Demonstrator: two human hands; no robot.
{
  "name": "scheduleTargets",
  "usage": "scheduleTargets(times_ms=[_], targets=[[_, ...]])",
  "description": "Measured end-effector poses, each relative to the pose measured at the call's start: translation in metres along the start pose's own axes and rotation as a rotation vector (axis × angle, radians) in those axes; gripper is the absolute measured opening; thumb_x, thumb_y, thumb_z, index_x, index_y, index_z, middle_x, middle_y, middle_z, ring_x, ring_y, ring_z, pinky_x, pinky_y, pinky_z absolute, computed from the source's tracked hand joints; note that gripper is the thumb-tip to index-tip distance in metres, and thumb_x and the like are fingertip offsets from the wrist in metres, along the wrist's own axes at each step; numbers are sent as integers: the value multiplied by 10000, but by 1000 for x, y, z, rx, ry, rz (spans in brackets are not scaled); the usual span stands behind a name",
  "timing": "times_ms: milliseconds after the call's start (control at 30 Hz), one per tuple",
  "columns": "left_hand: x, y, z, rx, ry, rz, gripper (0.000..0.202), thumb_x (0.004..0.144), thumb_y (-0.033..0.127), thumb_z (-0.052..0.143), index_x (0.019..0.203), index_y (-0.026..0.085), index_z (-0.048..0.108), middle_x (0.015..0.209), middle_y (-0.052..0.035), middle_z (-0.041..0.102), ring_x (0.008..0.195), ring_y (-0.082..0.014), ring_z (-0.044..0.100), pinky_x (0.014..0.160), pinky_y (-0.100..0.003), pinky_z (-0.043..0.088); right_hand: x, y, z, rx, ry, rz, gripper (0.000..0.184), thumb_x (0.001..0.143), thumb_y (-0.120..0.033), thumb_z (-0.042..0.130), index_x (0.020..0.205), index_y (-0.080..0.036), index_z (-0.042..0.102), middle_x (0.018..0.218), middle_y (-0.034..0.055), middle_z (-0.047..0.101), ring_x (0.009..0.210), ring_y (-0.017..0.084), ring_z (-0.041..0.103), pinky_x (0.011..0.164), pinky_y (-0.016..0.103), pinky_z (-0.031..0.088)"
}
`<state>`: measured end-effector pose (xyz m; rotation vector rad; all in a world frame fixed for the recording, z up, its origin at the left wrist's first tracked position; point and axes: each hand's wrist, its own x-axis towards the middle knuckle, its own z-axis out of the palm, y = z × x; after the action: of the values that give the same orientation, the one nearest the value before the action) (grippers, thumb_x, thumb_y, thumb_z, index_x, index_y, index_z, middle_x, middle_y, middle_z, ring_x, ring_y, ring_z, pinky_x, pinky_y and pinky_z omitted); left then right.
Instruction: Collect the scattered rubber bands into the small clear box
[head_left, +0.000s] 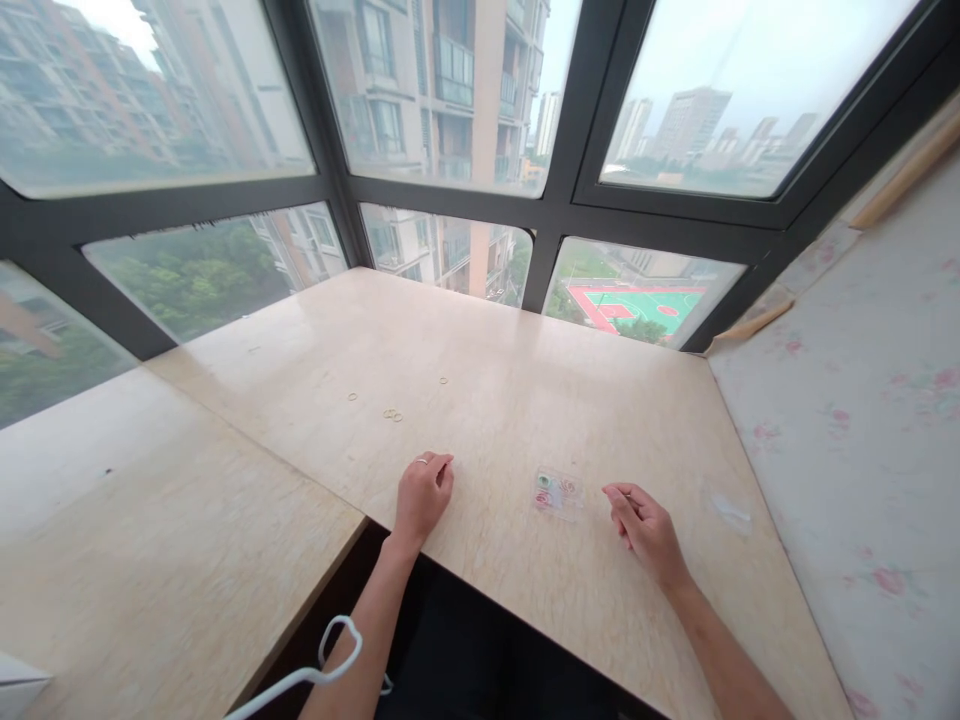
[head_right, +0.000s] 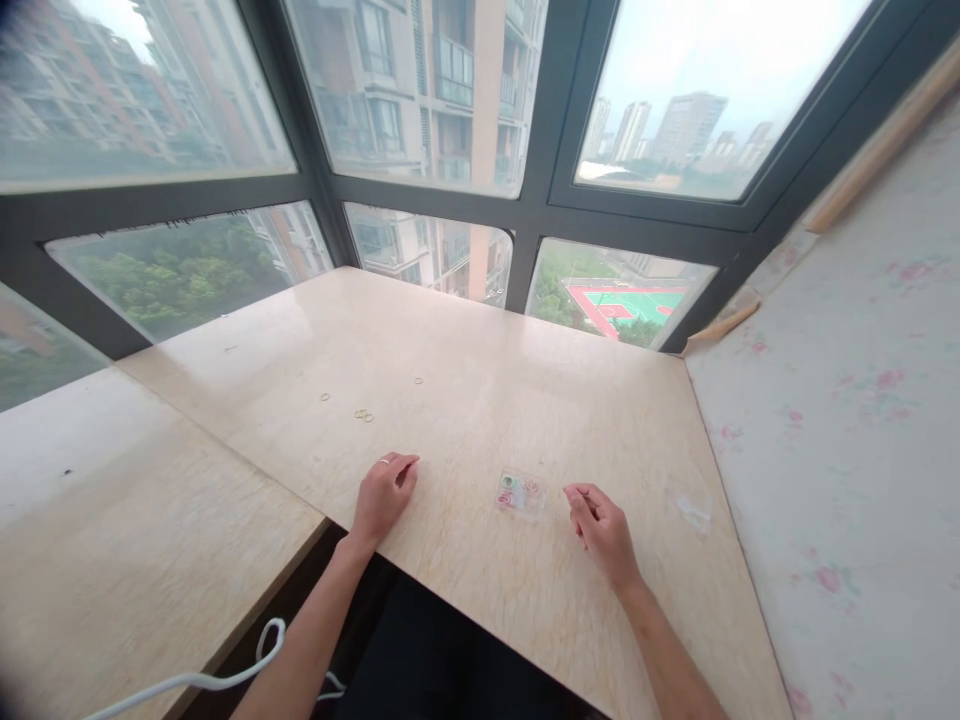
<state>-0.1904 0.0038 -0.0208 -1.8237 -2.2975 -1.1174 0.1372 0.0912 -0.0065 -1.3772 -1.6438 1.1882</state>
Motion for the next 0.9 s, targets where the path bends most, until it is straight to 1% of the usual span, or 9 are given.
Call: scheduleTargets(times_ms=[100, 167, 233, 333, 400, 500, 633, 733, 900], targets=[[7, -4, -1, -31, 56, -114, 170, 847, 137, 509, 930, 159, 655, 861, -57, 653, 668, -151, 592, 681, -276, 474, -4, 1, 2, -56, -25, -53, 411, 843, -565, 528, 884, -164, 610, 509, -43, 463, 405, 103, 412, 379, 210, 333], [17, -10, -5, 24, 94, -194, 164, 833, 139, 526, 930, 158, 657, 898, -58, 651, 631, -141, 576, 674, -275, 470, -5, 2, 2, -72, -34, -73, 405, 852, -557, 517, 883, -165, 615, 513, -40, 470, 404, 103, 415, 382, 211, 335], [30, -20, -12, 105, 98, -256, 179, 823, 144, 537, 953, 163, 658, 950, -62, 650, 646, -148, 579, 692, -285, 470, -6, 3, 1, -76, -35, -84, 402, 857, -552, 510, 885, -165, 615, 517, -39, 471, 407, 103, 417, 385, 210, 338], [49, -44, -29, 212, 53, -312, 230, 820, 165, 542, 1024, 166, 648, 1008, -75, 640, 744, -180, 607, 748, -304, 476, -6, 4, 0, -69, -34, -92, 400, 858, -546, 513, 907, -162, 614, 523, -38, 474, 413, 104, 421, 386, 207, 343], [60, -65, -44, 305, -6, -330, 271, 820, 177, 536, 1071, 175, 637, 1037, -87, 627, 833, -213, 617, 756, -316, 481, -6, 3, -1, -60, -35, -95, 404, 856, -546, 515, 923, -160, 615, 525, -37, 477, 415, 107, 423, 385, 208, 346], [73, -99, -67, 433, -119, -307, 327, 816, 152, 500, 1112, 205, 629, 1098, -89, 606, 930, -242, 609, 778, -333, 485, -5, 3, -1, -52, -35, -99, 415, 850, -551, 518, 930, -156, 617, 525, -33, 480, 417, 113, 429, 385, 211, 351], [87, -136, -90, 471, -194, -324, 333, 816, 188, 497, 1123, 186, 626, 1055, -90, 615, 967, -244, 599, 835, -337, 481, -4, 4, -2, -53, -33, -93, 430, 843, -554, 525, 963, -152, 621, 526, -32, 486, 421, 116, 436, 385, 213, 358], [96, -154, -99, 472, -211, -337, 331, 813, 200, 491, 1112, 179, 632, 1003, -84, 628, 965, -235, 601, 860, -326, 473, -4, 6, -1, -53, -37, -85, 439, 842, -556, 523, 980, -150, 621, 525, -34, 486, 418, 115, 435, 382, 212, 358], [106, -171, -105, 455, -268, -321, 339, 818, 248, 497, 1119, 175, 634, 1003, -74, 639, 914, -213, 615, 862, -304, 468, -4, 6, 0, -66, -38, -88, 451, 847, -565, 510, 983, -149, 617, 524, -37, 483, 411, 113, 434, 386, 214, 360]])
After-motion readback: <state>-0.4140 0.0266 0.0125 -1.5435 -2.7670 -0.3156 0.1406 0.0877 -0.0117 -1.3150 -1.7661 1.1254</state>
